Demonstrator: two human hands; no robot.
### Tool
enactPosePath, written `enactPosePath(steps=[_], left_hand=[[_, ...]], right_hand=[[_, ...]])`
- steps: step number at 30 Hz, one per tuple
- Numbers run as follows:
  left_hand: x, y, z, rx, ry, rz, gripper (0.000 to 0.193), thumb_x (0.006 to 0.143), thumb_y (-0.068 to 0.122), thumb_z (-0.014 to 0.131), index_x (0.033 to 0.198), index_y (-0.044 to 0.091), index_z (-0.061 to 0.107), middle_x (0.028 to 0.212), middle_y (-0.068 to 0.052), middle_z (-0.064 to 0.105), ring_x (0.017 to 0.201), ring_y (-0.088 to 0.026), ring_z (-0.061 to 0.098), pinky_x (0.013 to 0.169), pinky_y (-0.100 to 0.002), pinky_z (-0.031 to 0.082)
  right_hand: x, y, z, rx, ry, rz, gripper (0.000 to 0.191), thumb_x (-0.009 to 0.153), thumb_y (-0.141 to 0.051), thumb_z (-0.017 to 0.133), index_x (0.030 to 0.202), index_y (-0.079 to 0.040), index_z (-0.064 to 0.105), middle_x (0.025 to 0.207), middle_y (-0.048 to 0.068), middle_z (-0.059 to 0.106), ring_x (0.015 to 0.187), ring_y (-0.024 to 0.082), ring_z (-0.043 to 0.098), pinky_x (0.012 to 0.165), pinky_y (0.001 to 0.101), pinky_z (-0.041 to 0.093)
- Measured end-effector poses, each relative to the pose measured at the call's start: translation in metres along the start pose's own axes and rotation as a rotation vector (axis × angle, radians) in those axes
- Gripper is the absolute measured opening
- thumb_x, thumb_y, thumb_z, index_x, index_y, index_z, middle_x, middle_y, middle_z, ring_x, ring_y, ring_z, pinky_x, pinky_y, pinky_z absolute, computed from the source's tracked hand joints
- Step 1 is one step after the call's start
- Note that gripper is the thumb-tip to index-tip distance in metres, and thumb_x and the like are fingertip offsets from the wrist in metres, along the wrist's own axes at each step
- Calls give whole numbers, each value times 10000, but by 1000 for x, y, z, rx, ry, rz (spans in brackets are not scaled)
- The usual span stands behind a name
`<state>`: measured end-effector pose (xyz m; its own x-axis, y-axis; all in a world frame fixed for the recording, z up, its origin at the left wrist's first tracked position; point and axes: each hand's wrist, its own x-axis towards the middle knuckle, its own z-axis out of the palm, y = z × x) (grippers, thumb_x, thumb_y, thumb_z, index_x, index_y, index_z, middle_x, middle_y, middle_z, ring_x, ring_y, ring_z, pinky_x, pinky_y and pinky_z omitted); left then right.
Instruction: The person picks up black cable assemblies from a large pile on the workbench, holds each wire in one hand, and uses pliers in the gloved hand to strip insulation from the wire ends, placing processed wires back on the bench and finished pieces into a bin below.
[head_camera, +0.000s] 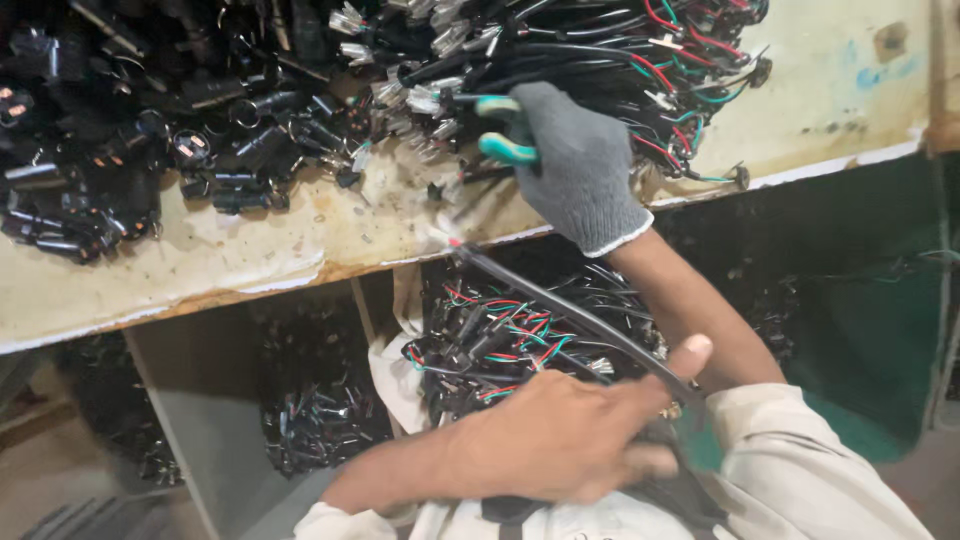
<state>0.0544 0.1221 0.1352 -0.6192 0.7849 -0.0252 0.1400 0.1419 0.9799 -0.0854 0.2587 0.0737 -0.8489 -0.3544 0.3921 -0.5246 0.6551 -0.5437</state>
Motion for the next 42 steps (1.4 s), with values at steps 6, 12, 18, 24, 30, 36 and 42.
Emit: enactPosePath(steps=[6,12,18,24,30,36,42], left_hand=[[-43,-12,-34,622,307,-215,454,869,223,736,1292,103,622,916,-136,643,701,-259,666,550,-399,511],[-75,-40,-50,458,465,-37,98,894,145,743,954,206,695,796,13,701,763,-177,676,697,-365,538],[-59,-98,-149,1280,922,-326,403,876,-13,727,1276,32,710,1372,-189,572,1318,-380,505,1066,-502,435],[-48,-137,-161,1320,684,-314,283,855,-19,659,1131,37,685,1664,-243,389,1576,-384,303,1287,-547,217],[-97,-132,-125,1168,907,-256,275,953,-53,644,1165,48,788,1636,-137,446,1577,-326,348,1335,-541,201],[-57,-130,-130,1262,887,-612,392,1000,401,765,910,25,704,1656,-259,321,1541,-435,211,1239,-629,91],[-53,-119,-126,1059,975,-521,269,1030,318,695,1076,54,719,1733,-214,240,1627,-371,129,1337,-580,101]], right_hand=[[-7,-35,-74,192,-18,283,175,1062,-42,707,1202,-80,609,1005,56,724,807,241,745,736,290,574],[-65,2,-53,-541,-254,130,332,884,-200,836,1153,-91,675,938,98,684,727,313,677,601,441,506],[-76,15,-38,-433,-137,69,308,885,-223,850,1140,-154,691,931,72,660,794,291,675,652,426,482],[-63,1,-27,-466,-105,63,299,923,-181,837,1175,-136,684,950,94,659,798,304,663,657,430,487],[-65,-5,-41,-331,-234,165,404,881,-214,778,1245,-95,646,1029,124,692,853,340,696,658,441,523],[-51,12,-34,-362,-397,128,498,863,-277,801,1290,-78,637,966,124,721,827,325,719,665,452,540],[-60,24,-36,-206,-297,161,467,885,-225,822,1306,-113,653,1067,107,753,900,312,735,738,432,551]])
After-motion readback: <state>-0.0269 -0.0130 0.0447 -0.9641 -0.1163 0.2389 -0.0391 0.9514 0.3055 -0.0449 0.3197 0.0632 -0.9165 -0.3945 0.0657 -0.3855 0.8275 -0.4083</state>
